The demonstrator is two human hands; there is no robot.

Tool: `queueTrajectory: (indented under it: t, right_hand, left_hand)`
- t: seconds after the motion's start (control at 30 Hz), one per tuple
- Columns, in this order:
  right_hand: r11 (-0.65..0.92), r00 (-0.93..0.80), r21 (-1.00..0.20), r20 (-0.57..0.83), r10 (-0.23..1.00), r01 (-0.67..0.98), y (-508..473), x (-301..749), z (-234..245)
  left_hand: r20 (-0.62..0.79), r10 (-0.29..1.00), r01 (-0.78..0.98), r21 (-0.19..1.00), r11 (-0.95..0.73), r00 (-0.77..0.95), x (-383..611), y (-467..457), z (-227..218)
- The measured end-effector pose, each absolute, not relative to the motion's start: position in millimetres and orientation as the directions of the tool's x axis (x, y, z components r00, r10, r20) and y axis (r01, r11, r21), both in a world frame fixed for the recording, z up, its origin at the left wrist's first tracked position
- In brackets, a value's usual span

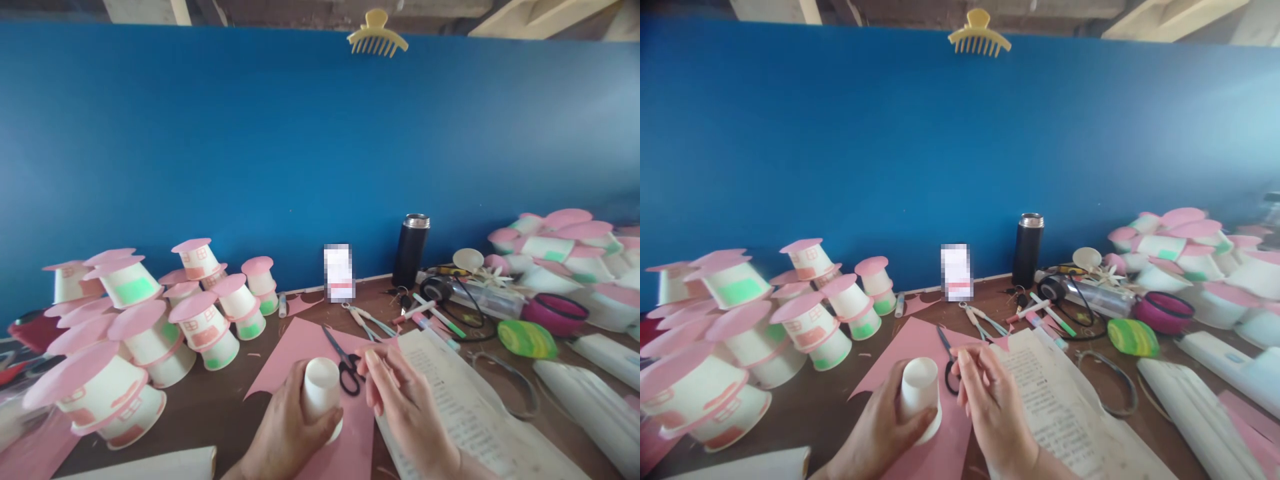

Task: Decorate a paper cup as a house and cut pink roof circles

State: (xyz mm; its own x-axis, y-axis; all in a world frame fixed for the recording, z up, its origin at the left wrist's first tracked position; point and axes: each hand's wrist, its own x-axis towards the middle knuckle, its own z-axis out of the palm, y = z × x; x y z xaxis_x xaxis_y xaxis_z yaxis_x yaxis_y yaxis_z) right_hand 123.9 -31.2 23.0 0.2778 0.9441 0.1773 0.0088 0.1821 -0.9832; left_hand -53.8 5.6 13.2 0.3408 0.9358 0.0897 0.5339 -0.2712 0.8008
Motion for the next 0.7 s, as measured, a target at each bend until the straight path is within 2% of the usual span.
queueTrajectory:
  t: [0.1, 0.17, 0.27, 0.4, 0.53, 0.63, 0.7]
  right_hand:
    - [0.101, 0.336, -0.989, 0.060, 0.940, -0.104, -24, 125, 29]
    - [0.028, 0.390, -0.993, -0.019, 0.921, -0.113, -17, 129, 30]
    - [-0.068, 0.376, -0.997, -0.049, 0.925, 0.037, -5, 146, 34]
    - [-0.085, 0.282, -0.944, 0.008, 0.959, 0.318, 19, 191, 50]
    - [-0.105, 0.254, -0.739, 0.092, 0.963, 0.665, 48, 247, 67]
    - [-0.154, 0.255, -0.483, 0.151, 0.955, 0.862, 64, 281, 73]
    - [-0.153, 0.211, -0.311, 0.159, 0.964, 0.938, 70, 295, 74]
  left_hand:
    - [0.073, 0.934, 0.535, 0.803, -0.263, 0.351, -55, 7, 13]
    - [0.076, 0.935, 0.531, 0.806, -0.261, 0.345, -56, 8, 12]
    - [0.087, 0.932, 0.518, 0.811, -0.271, 0.352, -56, 8, 11]
    - [0.090, 0.927, 0.505, 0.818, -0.277, 0.364, -57, 8, 10]
    - [0.094, 0.919, 0.480, 0.830, -0.285, 0.383, -57, 9, 10]
    - [0.128, 0.908, 0.433, 0.847, -0.308, 0.398, -59, 9, 9]
    - [0.174, 0.903, 0.371, 0.869, -0.328, 0.392, -61, 10, 6]
